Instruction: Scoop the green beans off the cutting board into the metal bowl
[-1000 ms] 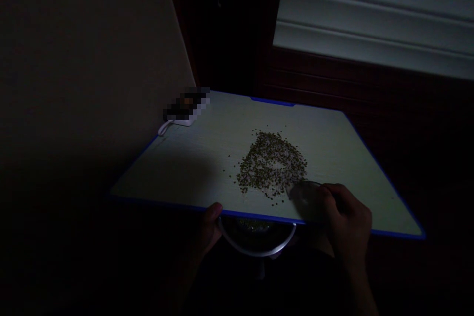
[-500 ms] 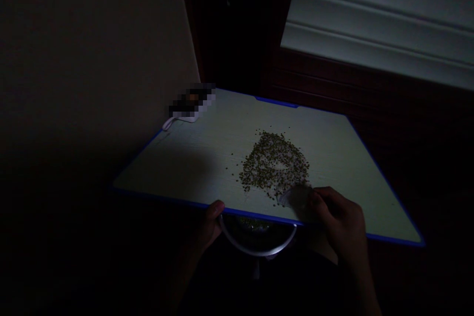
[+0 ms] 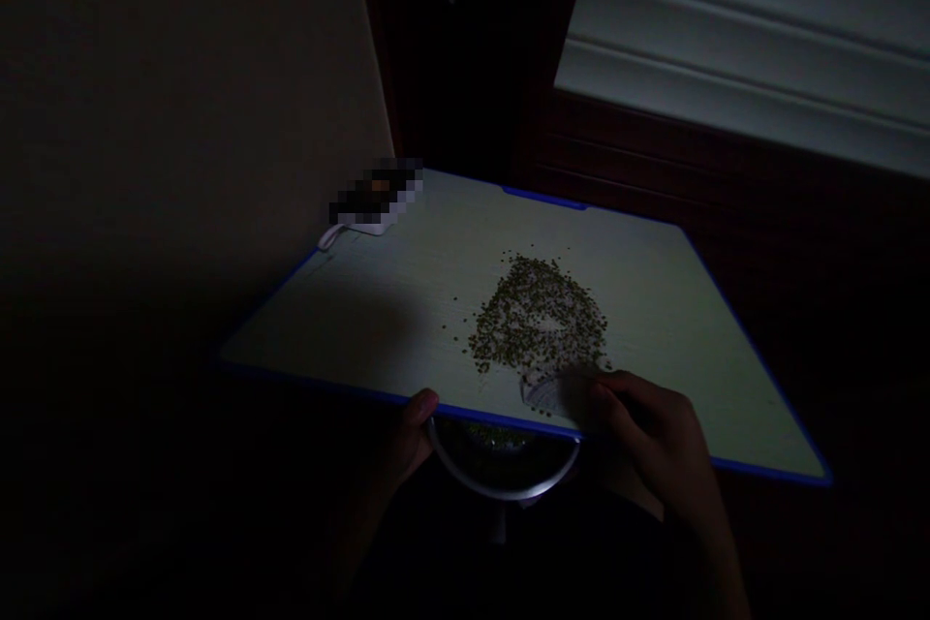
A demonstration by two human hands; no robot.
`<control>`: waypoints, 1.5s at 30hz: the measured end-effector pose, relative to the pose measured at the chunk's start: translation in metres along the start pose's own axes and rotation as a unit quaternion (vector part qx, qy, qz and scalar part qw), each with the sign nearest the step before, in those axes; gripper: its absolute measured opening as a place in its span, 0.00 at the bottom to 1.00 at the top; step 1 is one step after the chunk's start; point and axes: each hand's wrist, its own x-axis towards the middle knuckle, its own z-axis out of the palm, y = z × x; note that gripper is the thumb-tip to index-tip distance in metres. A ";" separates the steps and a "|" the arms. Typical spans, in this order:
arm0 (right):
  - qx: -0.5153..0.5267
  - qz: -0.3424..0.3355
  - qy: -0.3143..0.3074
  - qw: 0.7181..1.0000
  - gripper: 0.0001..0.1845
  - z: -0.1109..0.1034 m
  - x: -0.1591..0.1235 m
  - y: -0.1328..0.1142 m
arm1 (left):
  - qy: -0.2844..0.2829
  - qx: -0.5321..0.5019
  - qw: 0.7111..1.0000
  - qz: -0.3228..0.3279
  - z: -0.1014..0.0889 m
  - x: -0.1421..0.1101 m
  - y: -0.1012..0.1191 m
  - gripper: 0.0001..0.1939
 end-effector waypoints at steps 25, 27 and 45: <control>0.033 -0.024 -0.062 0.997 0.12 -0.003 0.002 -0.002 | -0.060 0.007 0.998 -0.017 -0.022 0.011 -0.008 0.38; 0.037 -0.027 -0.065 0.997 0.12 -0.002 0.002 -0.002 | -0.058 0.008 0.998 -0.008 -0.025 0.012 -0.009 0.37; 0.038 -0.053 -0.076 0.995 0.13 -0.004 0.002 -0.003 | -0.086 0.004 0.996 0.002 -0.030 0.014 -0.011 0.34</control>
